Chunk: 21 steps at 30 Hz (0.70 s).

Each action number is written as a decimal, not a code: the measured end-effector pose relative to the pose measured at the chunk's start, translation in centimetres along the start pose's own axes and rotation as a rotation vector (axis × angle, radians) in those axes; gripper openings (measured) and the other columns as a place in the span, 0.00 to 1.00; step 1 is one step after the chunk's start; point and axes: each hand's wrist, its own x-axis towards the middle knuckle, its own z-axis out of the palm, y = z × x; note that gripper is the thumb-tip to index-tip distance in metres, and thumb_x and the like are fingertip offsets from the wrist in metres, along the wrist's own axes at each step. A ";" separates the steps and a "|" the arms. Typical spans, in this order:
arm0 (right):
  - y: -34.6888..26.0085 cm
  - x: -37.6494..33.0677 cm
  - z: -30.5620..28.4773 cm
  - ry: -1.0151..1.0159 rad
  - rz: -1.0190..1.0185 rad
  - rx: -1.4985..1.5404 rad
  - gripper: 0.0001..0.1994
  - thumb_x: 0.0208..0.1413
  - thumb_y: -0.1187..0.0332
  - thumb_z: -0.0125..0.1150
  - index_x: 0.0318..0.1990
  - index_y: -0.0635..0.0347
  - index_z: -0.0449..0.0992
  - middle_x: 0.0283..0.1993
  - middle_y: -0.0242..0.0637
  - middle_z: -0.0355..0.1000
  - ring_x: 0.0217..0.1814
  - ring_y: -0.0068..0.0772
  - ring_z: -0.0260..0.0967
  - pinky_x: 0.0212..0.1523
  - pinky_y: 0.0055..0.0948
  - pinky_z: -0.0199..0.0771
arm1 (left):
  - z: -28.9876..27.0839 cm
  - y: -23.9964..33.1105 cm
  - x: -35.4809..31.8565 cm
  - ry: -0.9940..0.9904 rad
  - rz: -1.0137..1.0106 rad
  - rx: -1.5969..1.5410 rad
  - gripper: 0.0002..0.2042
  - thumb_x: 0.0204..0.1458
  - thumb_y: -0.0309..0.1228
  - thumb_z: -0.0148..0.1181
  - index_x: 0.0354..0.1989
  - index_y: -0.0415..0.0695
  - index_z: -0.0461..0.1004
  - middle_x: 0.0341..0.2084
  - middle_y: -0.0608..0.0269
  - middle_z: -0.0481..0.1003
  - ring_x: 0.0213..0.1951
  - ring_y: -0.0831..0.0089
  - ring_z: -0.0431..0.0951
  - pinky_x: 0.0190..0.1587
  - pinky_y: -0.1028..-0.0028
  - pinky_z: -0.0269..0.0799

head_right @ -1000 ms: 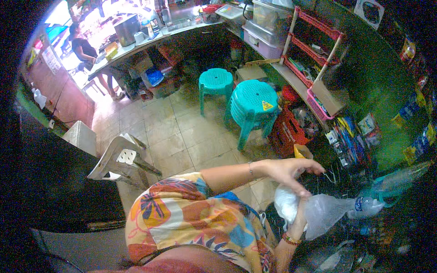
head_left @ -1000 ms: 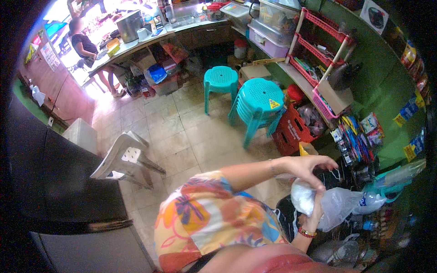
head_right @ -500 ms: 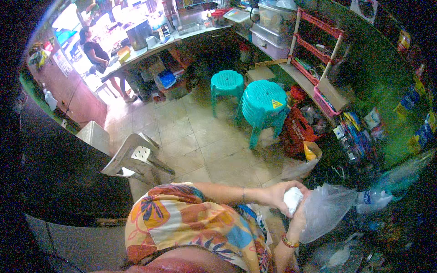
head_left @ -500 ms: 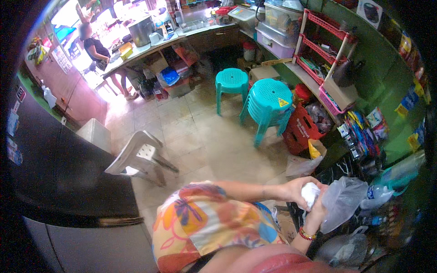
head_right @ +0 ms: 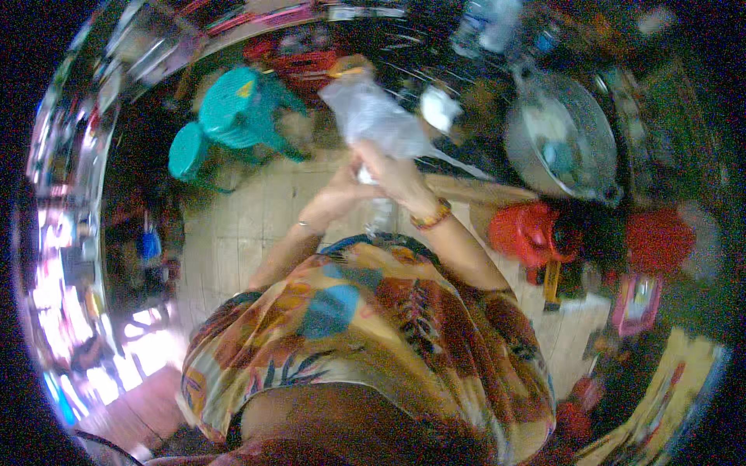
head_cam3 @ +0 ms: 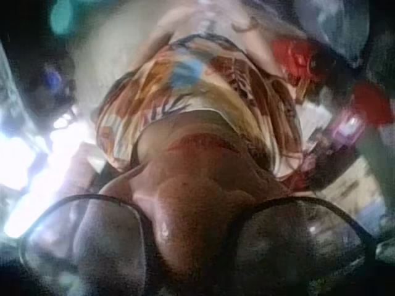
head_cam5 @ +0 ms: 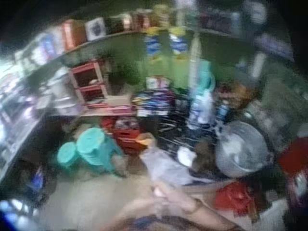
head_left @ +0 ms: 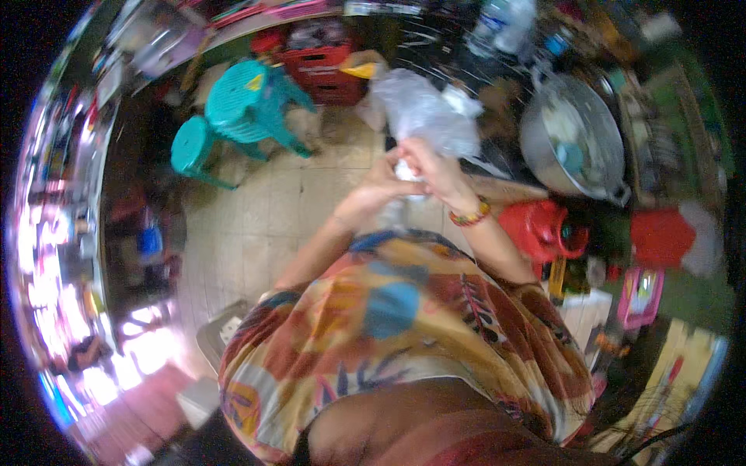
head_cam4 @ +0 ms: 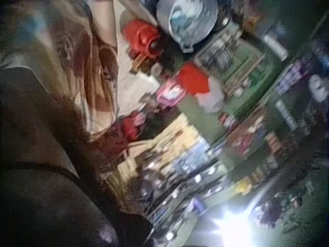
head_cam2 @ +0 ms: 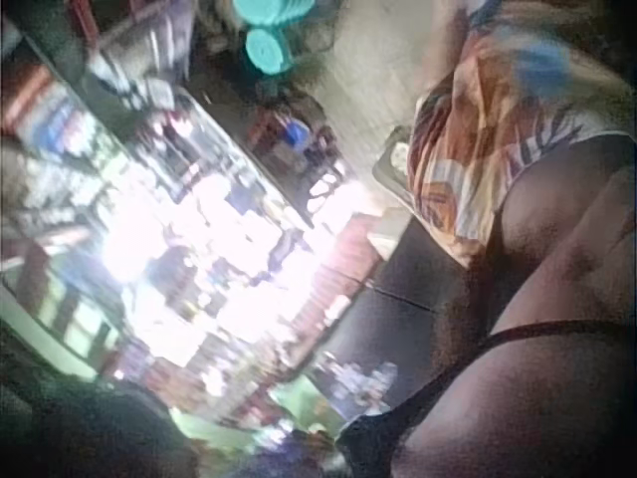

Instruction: The person scoops a white food substance from a large metal bowl into small plastic bags using a green scoop. They then seal the bags and place them on the counter. The task is performed in a small shop or kitchen area.

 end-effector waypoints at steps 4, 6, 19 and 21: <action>0.6 -1.8 -0.1 0.115 -0.459 -0.477 0.10 0.55 0.65 0.55 0.34 0.63 0.75 0.31 0.30 0.70 0.35 0.20 0.67 0.33 0.28 0.67 | -0.8 -2.6 0.5 -0.163 -0.128 -0.073 0.24 0.37 0.25 0.71 0.45 0.37 0.70 0.38 0.62 0.75 0.40 0.74 0.74 0.45 0.73 0.71; -1.8 -3.9 1.2 -0.025 -0.273 -0.314 0.13 0.57 0.63 0.49 0.29 0.63 0.73 0.28 0.32 0.69 0.32 0.24 0.66 0.36 0.28 0.66 | -1.9 -7.1 1.3 -0.223 -0.127 -0.027 0.25 0.38 0.23 0.71 0.47 0.36 0.69 0.38 0.63 0.75 0.42 0.73 0.74 0.46 0.73 0.70; 2.1 -1.8 -2.9 0.295 -0.244 -0.197 0.11 0.54 0.70 0.42 0.31 0.64 0.73 0.30 0.36 0.71 0.32 0.28 0.68 0.37 0.28 0.69 | 2.4 -5.3 4.8 -0.161 0.010 0.337 0.16 0.50 0.30 0.60 0.46 0.36 0.70 0.39 0.60 0.75 0.40 0.73 0.73 0.44 0.73 0.68; 3.2 0.7 -5.2 0.315 -0.316 -0.202 0.13 0.53 0.70 0.46 0.41 0.64 0.74 0.40 0.40 0.73 0.44 0.31 0.68 0.48 0.31 0.67 | 1.4 -5.0 7.7 -0.173 -0.002 0.575 0.16 0.55 0.37 0.54 0.42 0.35 0.72 0.30 0.54 0.76 0.33 0.71 0.74 0.35 0.70 0.69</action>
